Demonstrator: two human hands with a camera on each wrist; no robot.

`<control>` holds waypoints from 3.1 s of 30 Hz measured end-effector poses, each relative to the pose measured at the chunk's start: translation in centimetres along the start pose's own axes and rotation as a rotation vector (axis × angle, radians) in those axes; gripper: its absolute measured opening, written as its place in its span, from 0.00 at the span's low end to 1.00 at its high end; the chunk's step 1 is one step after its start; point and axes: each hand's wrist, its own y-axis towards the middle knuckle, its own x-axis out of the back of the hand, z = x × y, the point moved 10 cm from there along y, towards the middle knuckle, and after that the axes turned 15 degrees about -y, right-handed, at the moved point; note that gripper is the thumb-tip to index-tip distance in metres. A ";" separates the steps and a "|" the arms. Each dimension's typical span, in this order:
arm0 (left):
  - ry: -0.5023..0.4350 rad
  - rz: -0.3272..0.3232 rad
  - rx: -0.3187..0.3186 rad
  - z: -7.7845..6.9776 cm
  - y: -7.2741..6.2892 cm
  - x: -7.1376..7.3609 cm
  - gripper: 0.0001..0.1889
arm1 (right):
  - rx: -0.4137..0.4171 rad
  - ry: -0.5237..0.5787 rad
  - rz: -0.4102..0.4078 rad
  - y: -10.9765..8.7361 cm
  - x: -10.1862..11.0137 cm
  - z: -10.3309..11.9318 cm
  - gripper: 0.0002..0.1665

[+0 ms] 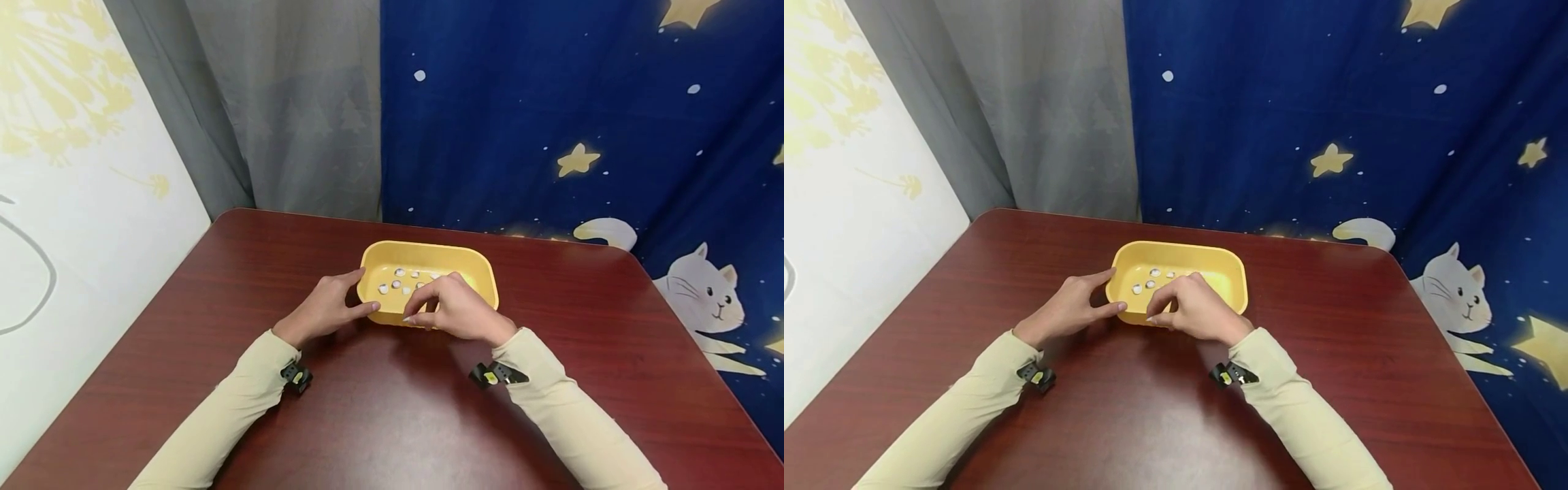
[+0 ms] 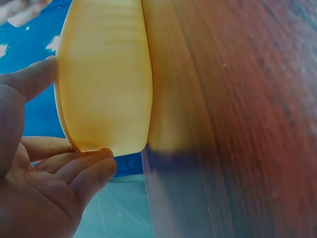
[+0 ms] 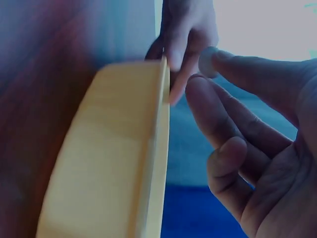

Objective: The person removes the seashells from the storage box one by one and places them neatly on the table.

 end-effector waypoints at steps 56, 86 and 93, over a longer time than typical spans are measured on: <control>-0.028 -0.009 -0.024 0.3 0.0 0.0 0.44 | 0.104 -0.516 0.054 1.4 -8.6 4.9 0.05; -0.023 -0.003 -0.010 0.4 0.2 0.0 0.45 | -0.057 -0.245 -0.224 0.8 -0.1 0.1 0.07; -0.025 0.011 0.014 0.6 0.0 -0.2 0.46 | -0.154 -0.212 -0.203 0.7 -0.5 -4.1 0.06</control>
